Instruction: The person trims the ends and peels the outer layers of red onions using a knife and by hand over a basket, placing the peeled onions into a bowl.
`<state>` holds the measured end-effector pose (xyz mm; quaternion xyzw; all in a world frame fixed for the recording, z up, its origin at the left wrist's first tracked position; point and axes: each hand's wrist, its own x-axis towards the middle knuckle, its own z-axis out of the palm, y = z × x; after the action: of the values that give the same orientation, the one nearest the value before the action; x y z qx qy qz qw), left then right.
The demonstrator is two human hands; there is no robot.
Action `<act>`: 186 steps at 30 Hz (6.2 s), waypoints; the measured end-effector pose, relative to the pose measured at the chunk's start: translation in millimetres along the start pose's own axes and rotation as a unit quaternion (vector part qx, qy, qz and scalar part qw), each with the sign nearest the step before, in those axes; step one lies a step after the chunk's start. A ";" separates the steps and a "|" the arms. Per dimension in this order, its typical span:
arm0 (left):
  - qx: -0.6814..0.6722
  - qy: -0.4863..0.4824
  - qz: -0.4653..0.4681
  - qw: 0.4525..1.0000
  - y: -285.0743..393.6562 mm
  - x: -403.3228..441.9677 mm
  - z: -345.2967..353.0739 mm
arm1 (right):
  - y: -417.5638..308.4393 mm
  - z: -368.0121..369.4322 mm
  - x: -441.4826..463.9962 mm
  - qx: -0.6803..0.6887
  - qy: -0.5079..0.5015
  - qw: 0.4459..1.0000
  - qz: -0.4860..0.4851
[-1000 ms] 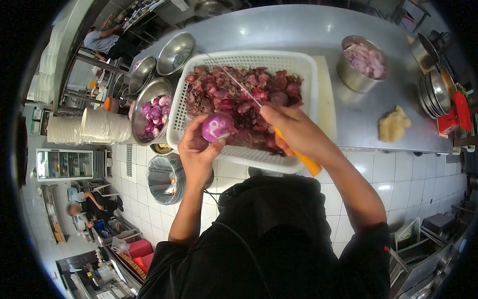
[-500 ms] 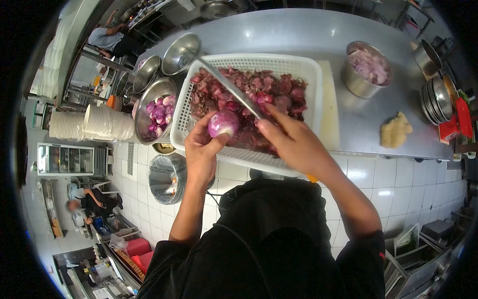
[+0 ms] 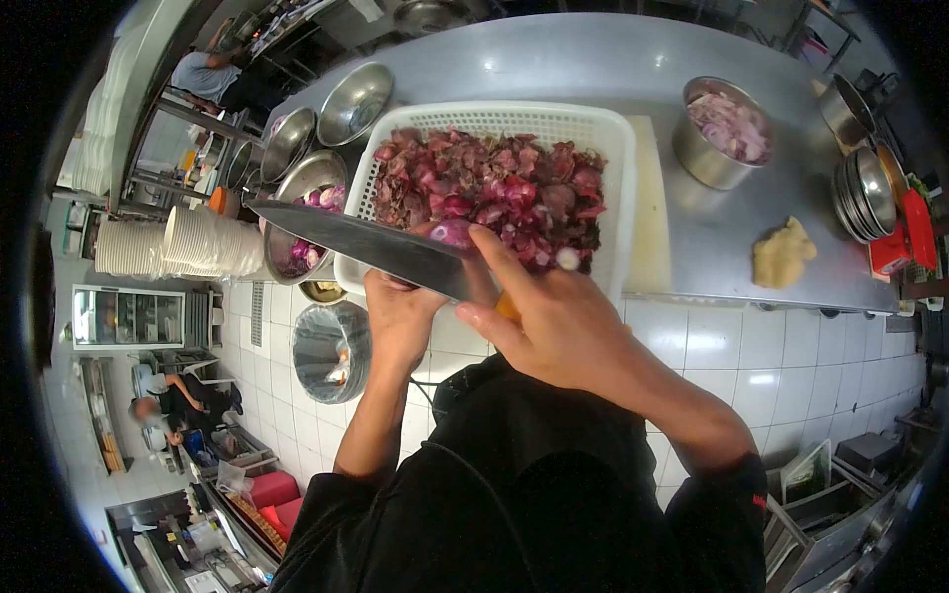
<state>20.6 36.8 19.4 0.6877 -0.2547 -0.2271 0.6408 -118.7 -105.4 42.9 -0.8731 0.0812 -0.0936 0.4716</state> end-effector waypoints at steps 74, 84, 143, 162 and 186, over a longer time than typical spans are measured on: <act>-0.111 -0.100 -0.002 0.989 -32.2 13.0 -33.6 | 10.1 11.1 6.8 0.074 0.035 0.997 -0.012; -0.131 -0.135 0.057 0.980 -36.0 10.5 -33.4 | 33.7 -10.6 25.8 0.057 0.112 0.988 0.086; -0.212 0.041 -0.017 0.976 -19.4 12.8 21.0 | 1.4 8.2 7.3 0.010 0.098 0.995 -0.036; -0.375 -0.089 -0.108 0.916 -21.2 10.3 -10.8 | 22.4 -31.1 17.3 0.346 -0.029 0.906 0.244; 0.354 -0.064 0.465 0.809 -4.1 25.4 -13.2 | 3.7 -11.4 2.0 0.415 -0.060 0.884 0.205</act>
<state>48.7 30.9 16.7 0.6501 -0.6473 0.1605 0.3642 -119.7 -117.1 46.1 -0.5651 0.1834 0.0323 0.8037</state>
